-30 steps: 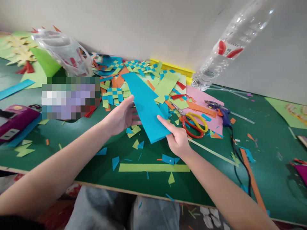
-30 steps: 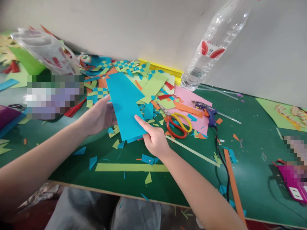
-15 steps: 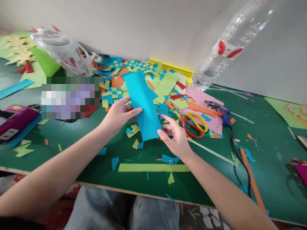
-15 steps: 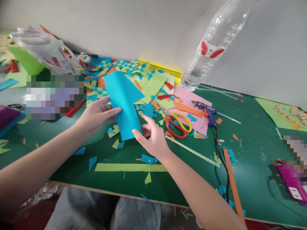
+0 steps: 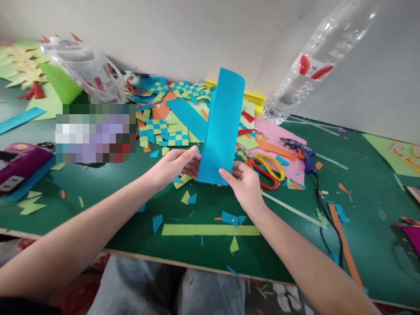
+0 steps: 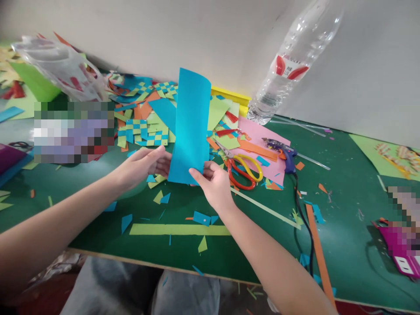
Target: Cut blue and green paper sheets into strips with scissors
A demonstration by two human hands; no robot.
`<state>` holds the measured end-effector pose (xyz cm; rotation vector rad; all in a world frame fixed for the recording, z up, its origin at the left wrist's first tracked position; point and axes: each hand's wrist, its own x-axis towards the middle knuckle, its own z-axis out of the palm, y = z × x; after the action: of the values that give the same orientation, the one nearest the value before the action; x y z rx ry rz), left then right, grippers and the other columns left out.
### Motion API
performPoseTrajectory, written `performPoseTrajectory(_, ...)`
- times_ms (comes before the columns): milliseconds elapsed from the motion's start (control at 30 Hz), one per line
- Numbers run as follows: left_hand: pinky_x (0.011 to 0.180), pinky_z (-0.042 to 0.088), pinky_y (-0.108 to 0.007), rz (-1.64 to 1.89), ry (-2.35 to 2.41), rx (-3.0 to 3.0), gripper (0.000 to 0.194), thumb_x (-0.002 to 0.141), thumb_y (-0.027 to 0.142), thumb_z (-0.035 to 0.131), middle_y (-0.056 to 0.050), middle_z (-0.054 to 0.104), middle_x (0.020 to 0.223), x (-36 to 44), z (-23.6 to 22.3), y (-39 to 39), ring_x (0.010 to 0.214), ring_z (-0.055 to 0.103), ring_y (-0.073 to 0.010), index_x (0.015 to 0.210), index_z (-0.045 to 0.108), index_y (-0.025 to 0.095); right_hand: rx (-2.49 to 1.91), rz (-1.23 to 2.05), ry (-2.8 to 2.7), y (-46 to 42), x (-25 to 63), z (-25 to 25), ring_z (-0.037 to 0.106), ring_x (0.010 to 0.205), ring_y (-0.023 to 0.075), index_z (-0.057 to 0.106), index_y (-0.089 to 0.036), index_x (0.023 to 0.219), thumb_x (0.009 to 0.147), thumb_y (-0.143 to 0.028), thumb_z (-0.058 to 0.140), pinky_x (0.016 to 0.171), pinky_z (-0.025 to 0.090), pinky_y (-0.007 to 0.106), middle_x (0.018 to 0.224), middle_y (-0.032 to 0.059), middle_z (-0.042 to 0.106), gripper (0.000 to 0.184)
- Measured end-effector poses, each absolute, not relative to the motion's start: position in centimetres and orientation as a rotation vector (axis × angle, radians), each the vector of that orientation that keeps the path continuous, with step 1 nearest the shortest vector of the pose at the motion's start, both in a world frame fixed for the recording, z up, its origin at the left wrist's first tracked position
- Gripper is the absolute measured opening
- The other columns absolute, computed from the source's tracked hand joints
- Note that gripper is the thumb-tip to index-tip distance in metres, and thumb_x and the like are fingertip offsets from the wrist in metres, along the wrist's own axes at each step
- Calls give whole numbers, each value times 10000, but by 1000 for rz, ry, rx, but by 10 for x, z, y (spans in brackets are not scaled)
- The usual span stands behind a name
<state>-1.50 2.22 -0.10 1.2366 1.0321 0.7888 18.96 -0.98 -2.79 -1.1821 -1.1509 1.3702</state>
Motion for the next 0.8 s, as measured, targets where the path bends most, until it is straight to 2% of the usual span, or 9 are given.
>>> performPoseTrajectory(267, 662, 582, -355, 648, 984, 1363, 416, 818, 577, 597, -66, 709, 715, -11, 6, 17, 645, 701, -217, 715, 719, 193, -1173, 1369, -1147, -8, 192, -29, 707, 742, 203, 621, -208, 922, 703, -423, 766, 659, 622, 362, 821, 38, 747, 339)
performPoseTrajectory(467, 668, 580, -367, 629, 988, 1396, 417, 837, 560, 577, -76, 711, 716, -10, 7, 16, 655, 708, -226, 683, 696, 191, -1176, 1365, -1121, -8, 190, -30, 709, 725, 210, 601, -205, 913, 679, -400, 785, 621, 624, 359, 817, 38, 748, 356)
performPoseTrajectory(667, 634, 572, -278, 596, 1010, 1422, 468, 820, 595, 577, -61, 721, 683, -9, 10, 15, 639, 707, -187, 684, 693, 162, -1178, 1348, -1137, -7, 191, -30, 708, 692, 191, 599, -196, 910, 683, -401, 786, 593, 619, 319, 800, 33, 747, 359)
performPoseTrajectory(800, 630, 553, -217, 566, 1040, 1470, 427, 844, 532, 574, -45, 729, 684, -9, 14, 15, 639, 696, -142, 694, 687, 149, -1194, 1319, -1168, -8, 191, -30, 709, 669, 188, 599, -190, 901, 681, -420, 783, 589, 614, 310, 775, 33, 743, 369)
